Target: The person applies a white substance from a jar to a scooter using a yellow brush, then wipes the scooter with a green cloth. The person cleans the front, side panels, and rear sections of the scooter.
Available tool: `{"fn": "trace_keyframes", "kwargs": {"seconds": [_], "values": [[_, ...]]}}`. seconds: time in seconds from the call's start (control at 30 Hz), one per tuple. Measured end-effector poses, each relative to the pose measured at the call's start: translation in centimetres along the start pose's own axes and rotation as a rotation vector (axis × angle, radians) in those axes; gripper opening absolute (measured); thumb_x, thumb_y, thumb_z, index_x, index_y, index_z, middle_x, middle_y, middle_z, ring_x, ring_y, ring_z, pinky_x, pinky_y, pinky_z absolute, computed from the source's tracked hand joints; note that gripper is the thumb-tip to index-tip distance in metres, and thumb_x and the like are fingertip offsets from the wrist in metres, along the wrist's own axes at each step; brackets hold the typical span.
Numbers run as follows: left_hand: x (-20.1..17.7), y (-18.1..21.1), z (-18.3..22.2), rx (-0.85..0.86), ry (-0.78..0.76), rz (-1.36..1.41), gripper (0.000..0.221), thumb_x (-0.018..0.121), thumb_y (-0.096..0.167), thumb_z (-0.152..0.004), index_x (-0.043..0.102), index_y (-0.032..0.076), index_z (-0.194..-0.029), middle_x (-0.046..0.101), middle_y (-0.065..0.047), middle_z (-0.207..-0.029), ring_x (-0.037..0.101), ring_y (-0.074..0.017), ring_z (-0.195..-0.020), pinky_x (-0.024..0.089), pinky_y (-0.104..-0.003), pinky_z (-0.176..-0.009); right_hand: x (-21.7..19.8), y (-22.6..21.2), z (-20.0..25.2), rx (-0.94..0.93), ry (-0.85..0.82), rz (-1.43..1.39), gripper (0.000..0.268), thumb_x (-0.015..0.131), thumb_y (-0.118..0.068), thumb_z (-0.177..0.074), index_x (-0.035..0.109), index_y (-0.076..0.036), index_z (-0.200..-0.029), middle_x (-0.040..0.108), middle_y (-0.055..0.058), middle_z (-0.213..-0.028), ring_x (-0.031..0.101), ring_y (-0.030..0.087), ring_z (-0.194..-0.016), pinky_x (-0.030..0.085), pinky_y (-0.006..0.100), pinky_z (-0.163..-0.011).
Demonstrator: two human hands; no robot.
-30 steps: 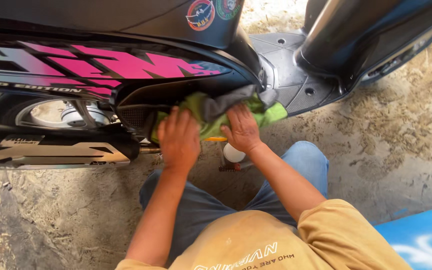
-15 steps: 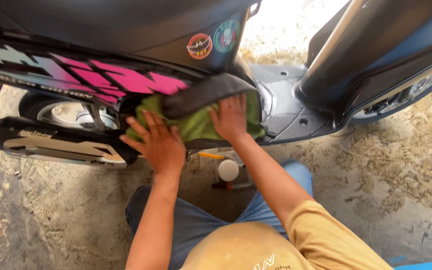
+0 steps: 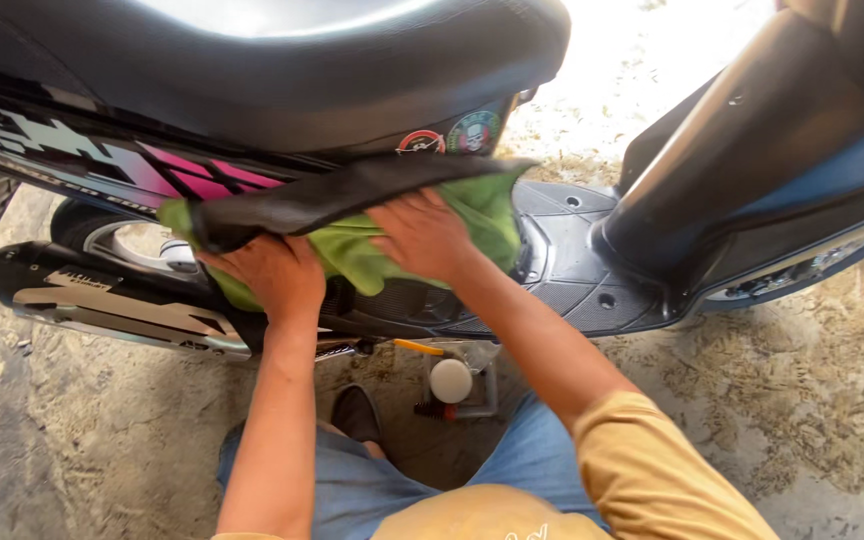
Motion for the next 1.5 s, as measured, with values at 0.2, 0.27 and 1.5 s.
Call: {"fn": "trace_keyframes", "kwargs": {"seconds": [0.2,0.27,1.5], "values": [[2.0,-0.2,0.8,0.188,-0.148,-0.199,0.042,0.059,0.027,-0.100,0.042,-0.011,-0.102,0.000,-0.046,-0.160,-0.014,-0.0601,-0.148,-0.003,-0.074,-0.120,0.8,-0.7,-1.3,0.102,-0.283,0.135,0.046,0.071,-0.043,-0.089,0.065,-0.006,-0.117,0.064,0.015,-0.119,0.059,0.034,-0.115,0.041,0.049,-0.102],[1.1,-2.7,-1.1,0.102,0.116,0.104,0.067,0.055,0.023,-0.105,0.012,-0.019,-0.137,-0.007,-0.046,-0.160,-0.009,-0.0529,-0.154,0.000,-0.064,-0.128,2.7,-3.1,-4.4,0.017,-0.285,0.104,0.045,0.073,-0.042,-0.089,0.066,-0.008,-0.117,0.064,0.013,-0.119,0.058,0.032,-0.115,0.042,0.048,-0.100],[1.4,0.4,0.3,0.038,0.035,0.100,0.073,0.056,0.015,-0.102,0.021,-0.019,-0.157,-0.004,-0.056,-0.155,-0.009,-0.0684,-0.148,-0.005,-0.069,-0.124,3.6,-1.4,-1.5,-0.139,-0.260,0.318,0.041,0.071,-0.034,-0.089,0.066,-0.017,-0.126,0.061,0.005,-0.135,0.057,0.029,-0.130,0.041,0.047,-0.111]]}}
Point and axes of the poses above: each hand's wrist, its own z-axis away from the middle knuckle, its own x-axis out of the palm, y = z × x, the point moved 5 cm from there along -z, towards the middle knuckle
